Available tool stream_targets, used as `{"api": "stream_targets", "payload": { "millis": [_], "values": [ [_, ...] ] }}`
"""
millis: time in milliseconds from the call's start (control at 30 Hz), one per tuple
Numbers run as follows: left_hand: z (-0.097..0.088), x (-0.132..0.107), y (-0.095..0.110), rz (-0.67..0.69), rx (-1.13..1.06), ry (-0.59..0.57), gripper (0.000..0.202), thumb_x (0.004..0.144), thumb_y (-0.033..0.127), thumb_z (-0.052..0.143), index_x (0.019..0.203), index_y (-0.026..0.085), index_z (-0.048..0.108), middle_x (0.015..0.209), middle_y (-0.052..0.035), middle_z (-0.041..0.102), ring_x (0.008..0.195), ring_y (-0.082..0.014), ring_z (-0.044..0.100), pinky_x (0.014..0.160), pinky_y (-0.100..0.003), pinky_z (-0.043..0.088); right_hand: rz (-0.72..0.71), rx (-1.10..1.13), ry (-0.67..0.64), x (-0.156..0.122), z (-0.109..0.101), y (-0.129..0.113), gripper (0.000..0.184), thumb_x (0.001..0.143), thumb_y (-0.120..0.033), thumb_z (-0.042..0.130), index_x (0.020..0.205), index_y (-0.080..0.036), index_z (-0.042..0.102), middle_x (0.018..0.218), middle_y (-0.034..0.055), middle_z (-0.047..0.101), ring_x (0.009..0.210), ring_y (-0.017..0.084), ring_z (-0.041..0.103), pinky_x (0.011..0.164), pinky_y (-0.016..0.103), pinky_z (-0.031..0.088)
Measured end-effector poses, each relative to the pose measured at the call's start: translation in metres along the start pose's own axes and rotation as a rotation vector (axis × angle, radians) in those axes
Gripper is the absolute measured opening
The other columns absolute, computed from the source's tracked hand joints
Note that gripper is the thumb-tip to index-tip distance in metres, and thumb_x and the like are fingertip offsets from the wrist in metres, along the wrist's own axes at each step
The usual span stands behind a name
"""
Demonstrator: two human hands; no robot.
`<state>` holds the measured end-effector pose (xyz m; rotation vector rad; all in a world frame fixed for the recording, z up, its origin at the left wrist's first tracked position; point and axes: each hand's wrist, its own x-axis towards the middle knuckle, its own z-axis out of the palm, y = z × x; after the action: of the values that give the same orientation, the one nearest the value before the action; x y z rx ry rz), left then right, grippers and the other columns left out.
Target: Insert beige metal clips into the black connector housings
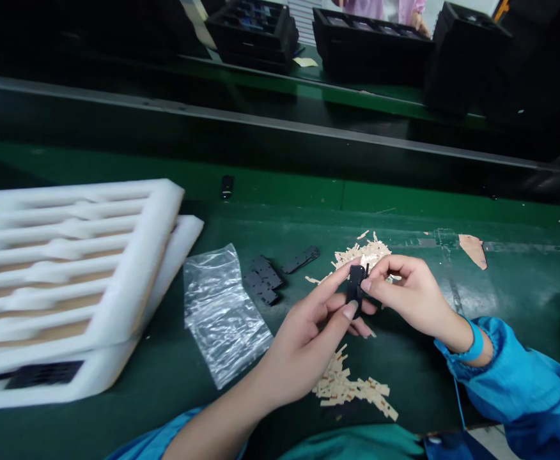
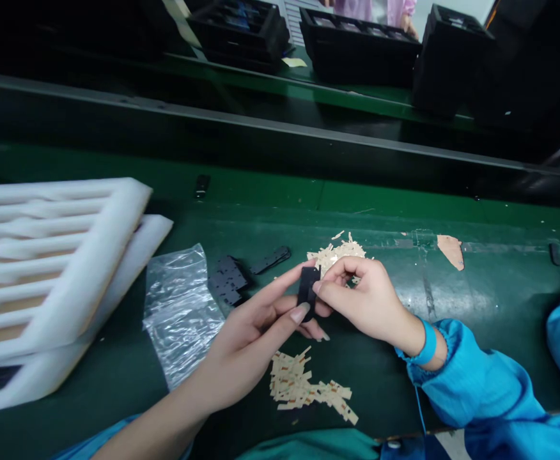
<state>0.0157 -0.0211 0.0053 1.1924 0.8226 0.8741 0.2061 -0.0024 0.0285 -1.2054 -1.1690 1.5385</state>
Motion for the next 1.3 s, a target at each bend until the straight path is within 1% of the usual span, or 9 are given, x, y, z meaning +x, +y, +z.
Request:
{"api": "stream_targets", "payload": {
  "millis": [167, 300, 567, 733, 867, 967, 1033, 1167, 1300],
  "values": [
    [0.0012, -0.0003, 0.0022, -0.028, -0.037, -0.002, 0.056, 0.104, 0.025, 0.06, 0.159, 0.022, 0.047, 0.095, -0.005, 0.08, 0.073, -0.0175, 0.078, 0.074, -0.03, 0.065, 0.036, 0.023, 0.012, -0.0008, 0.0007, -0.0018, 0.019, 0.082, -0.03, 0.077, 0.071, -0.02, 0.064, 0.058, -0.0015, 0.068, 0.054, 0.014, 0.062, 0.057, 0.029, 0.048],
    [0.0005, -0.001, 0.0008, -0.027, -0.05, 0.002, 0.057, 0.104, 0.024, 0.06, 0.159, 0.023, 0.046, 0.093, -0.0043, 0.079, 0.074, -0.0181, 0.079, 0.073, -0.03, 0.065, 0.035, 0.036, 0.011, -0.0007, 0.001, -0.0015, 0.019, 0.082, -0.03, 0.077, 0.071, -0.02, 0.064, 0.058, -0.0014, 0.068, 0.055, 0.014, 0.062, 0.058, 0.029, 0.048],
    [0.0016, 0.0007, 0.0021, -0.019, -0.043, 0.006, 0.057, 0.104, 0.023, 0.058, 0.159, 0.021, 0.046, 0.09, -0.0037, 0.079, 0.073, -0.0174, 0.078, 0.075, -0.03, 0.066, -0.007, -0.035, 0.062, -0.0017, 0.0037, 0.0008, 0.017, 0.081, -0.029, 0.075, 0.07, -0.021, 0.065, 0.057, -0.0005, 0.067, 0.056, 0.015, 0.061, 0.055, 0.028, 0.048],
    [0.0018, 0.0002, 0.0032, -0.029, -0.036, 0.011, 0.059, 0.104, 0.022, 0.058, 0.161, 0.019, 0.043, 0.087, -0.0026, 0.077, 0.074, -0.0176, 0.078, 0.076, -0.03, 0.066, -0.035, -0.077, 0.077, -0.0033, 0.0053, -0.0002, 0.018, 0.083, -0.03, 0.074, 0.07, -0.021, 0.065, 0.058, 0.0005, 0.069, 0.057, 0.015, 0.061, 0.055, 0.028, 0.047],
    [0.0026, 0.0015, 0.0062, -0.034, -0.029, 0.016, 0.062, 0.103, 0.023, 0.058, 0.162, 0.018, 0.04, 0.085, -0.0028, 0.077, 0.072, -0.0171, 0.076, 0.076, -0.03, 0.066, -0.029, -0.121, 0.091, -0.0039, 0.0051, 0.0003, 0.016, 0.082, -0.029, 0.075, 0.072, -0.021, 0.066, 0.059, 0.0012, 0.07, 0.058, 0.015, 0.063, 0.055, 0.027, 0.048],
    [0.002, 0.0011, 0.008, -0.039, -0.013, 0.024, 0.064, 0.104, 0.025, 0.057, 0.164, 0.016, 0.036, 0.078, -0.0021, 0.076, 0.07, -0.0168, 0.074, 0.076, -0.031, 0.066, -0.02, -0.121, 0.103, -0.0036, 0.0052, 0.0019, 0.013, 0.078, -0.026, 0.078, 0.074, -0.021, 0.067, 0.062, 0.0001, 0.068, 0.059, 0.016, 0.063, 0.055, 0.027, 0.05],
    [0.0017, 0.0004, 0.0084, -0.043, -0.006, 0.022, 0.065, 0.104, 0.026, 0.057, 0.165, 0.015, 0.034, 0.076, -0.0021, 0.077, 0.069, -0.0171, 0.073, 0.076, -0.031, 0.065, -0.017, -0.114, 0.11, -0.0033, 0.0056, 0.0031, 0.014, 0.076, -0.026, 0.08, 0.074, -0.021, 0.067, 0.063, -0.0009, 0.065, 0.059, 0.016, 0.063, 0.053, 0.027, 0.05],
    [0.0031, 0.0004, 0.0081, -0.048, -0.01, 0.02, 0.066, 0.104, 0.026, 0.057, 0.165, 0.014, 0.033, 0.077, -0.0026, 0.077, 0.069, -0.0167, 0.073, 0.077, -0.031, 0.065, -0.01, -0.118, 0.124, -0.0032, 0.0065, 0.0049, 0.015, 0.075, -0.026, 0.08, 0.074, -0.021, 0.066, 0.065, -0.0009, 0.063, 0.06, 0.016, 0.062, 0.053, 0.027, 0.05],
    [0.0051, 0.0018, 0.0081, -0.05, -0.018, 0.026, 0.067, 0.104, 0.026, 0.057, 0.165, 0.013, 0.033, 0.077, -0.0029, 0.077, 0.069, -0.017, 0.073, 0.076, -0.031, 0.065, -0.037, -0.133, 0.131, -0.0035, 0.0068, 0.0061, 0.016, 0.076, -0.027, 0.08, 0.075, -0.021, 0.066, 0.069, -0.0007, 0.062, 0.061, 0.015, 0.062, 0.051, 0.026, 0.048]
  ]
}}
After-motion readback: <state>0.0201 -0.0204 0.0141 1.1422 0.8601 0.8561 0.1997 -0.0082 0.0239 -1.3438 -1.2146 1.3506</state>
